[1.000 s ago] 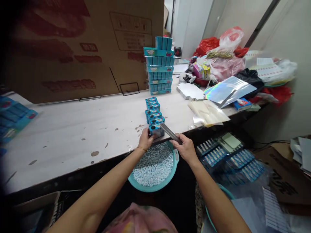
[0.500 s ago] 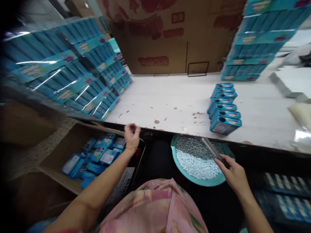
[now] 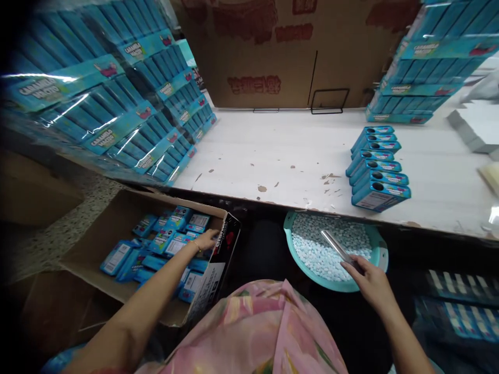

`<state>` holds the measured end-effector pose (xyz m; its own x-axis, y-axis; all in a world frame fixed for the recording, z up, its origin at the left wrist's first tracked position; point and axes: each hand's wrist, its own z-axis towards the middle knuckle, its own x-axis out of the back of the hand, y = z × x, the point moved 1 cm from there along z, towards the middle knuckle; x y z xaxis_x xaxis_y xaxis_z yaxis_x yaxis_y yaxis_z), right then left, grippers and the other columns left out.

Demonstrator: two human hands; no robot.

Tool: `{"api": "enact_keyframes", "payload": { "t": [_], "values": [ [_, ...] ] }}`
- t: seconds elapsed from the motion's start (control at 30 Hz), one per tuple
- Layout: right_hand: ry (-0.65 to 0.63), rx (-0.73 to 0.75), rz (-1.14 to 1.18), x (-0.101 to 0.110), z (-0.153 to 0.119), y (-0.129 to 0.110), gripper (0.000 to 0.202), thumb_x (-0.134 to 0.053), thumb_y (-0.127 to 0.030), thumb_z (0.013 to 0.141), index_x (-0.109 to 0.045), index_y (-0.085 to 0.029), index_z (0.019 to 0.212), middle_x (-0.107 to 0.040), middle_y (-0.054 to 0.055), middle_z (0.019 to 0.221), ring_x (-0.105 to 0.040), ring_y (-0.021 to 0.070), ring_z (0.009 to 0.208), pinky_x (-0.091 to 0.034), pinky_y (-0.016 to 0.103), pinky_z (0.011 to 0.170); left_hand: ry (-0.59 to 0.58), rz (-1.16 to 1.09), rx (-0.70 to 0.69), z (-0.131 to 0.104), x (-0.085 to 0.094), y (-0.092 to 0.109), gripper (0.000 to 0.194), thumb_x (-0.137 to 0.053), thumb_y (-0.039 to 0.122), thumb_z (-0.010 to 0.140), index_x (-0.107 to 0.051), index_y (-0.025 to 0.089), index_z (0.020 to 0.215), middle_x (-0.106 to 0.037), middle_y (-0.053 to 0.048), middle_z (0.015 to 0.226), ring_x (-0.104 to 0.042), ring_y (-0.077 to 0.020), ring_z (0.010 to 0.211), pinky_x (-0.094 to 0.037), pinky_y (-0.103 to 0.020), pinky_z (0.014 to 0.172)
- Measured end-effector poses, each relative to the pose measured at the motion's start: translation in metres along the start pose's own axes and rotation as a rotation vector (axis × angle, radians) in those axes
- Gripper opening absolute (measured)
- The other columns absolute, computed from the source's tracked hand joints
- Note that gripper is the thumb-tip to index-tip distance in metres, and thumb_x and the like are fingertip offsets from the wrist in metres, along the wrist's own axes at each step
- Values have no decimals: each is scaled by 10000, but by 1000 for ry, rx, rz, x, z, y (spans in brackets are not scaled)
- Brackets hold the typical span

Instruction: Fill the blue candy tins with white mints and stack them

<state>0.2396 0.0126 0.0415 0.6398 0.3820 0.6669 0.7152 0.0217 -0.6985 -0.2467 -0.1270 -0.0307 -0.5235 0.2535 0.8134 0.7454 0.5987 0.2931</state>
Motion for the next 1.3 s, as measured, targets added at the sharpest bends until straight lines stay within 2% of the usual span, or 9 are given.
{"api": "enact_keyframes", "payload": {
  "t": [0.13,0.27,0.4,0.53,0.73,0.83,1.0,1.2,1.3],
  "values": [
    [-36,8,-11,-5,3,-8,430,-546,-537,609,-631,-168,813,-646,44,760,-579,210,725,-445,287,659,-61,-58,-111,-12,-7,2,440,-676,217,458,-575,187,885,-570,-52,927,-555,-213,883,-411,-293,796],
    [-45,-4,-28,-3,8,4,441,-542,-542,610,-630,-169,827,-650,48,787,-580,220,759,-445,291,670,39,-174,-132,-29,26,-6,492,-636,324,550,-510,165,998,-589,-62,949,-547,-223,908,-424,-329,796],
    [-37,-32,-1,-5,13,27,486,-548,-549,597,-629,-158,874,-655,65,869,-579,244,847,-446,307,735,330,-865,-145,-64,78,-2,546,-573,422,633,-425,176,1097,-583,-68,1009,-553,-217,924,-440,-381,802],
    [-86,23,23,-15,13,34,476,-498,-544,646,-619,-163,904,-654,72,898,-582,247,867,-452,319,753,315,-1312,-238,-93,92,45,489,-700,362,508,-507,220,934,-625,-25,862,-588,-186,798,-474,-362,751],
    [-129,135,-479,1,5,13,310,-380,-290,802,-566,-167,1017,-606,98,1000,-546,208,912,-397,311,782,-251,-1215,-346,-90,39,143,455,-693,250,570,-522,197,989,-636,-54,893,-596,-206,829,-489,-347,735],
    [-108,92,-847,26,8,11,277,-392,-190,804,-561,-151,1020,-598,125,946,-533,217,884,-352,317,753,-402,-1190,-371,-78,9,179,463,-672,241,611,-477,204,1029,-621,-52,951,-583,-195,878,-491,-340,750],
    [-135,75,-969,27,18,14,312,-325,-120,821,-556,-143,1029,-584,140,933,-506,234,895,-304,348,745,-437,-1314,-298,-48,-32,234,484,-679,269,604,-429,197,1011,-595,-52,996,-587,-186,875,-496,-375,756],
    [-182,-25,-654,-47,44,4,269,-346,-168,832,-552,-146,1004,-585,114,974,-507,207,928,-303,315,766,-346,-1338,-72,-12,-82,290,404,-685,187,588,-424,169,895,-609,-57,884,-610,-162,759,-513,-372,720],
    [-141,-59,-601,-68,53,2,261,-331,-165,839,-562,-130,956,-589,118,982,-505,201,950,-291,313,799,-362,-1315,-60,-6,-97,305,412,-679,165,589,-429,164,916,-610,-57,856,-614,-164,721,-517,-382,701]
  ]
}}
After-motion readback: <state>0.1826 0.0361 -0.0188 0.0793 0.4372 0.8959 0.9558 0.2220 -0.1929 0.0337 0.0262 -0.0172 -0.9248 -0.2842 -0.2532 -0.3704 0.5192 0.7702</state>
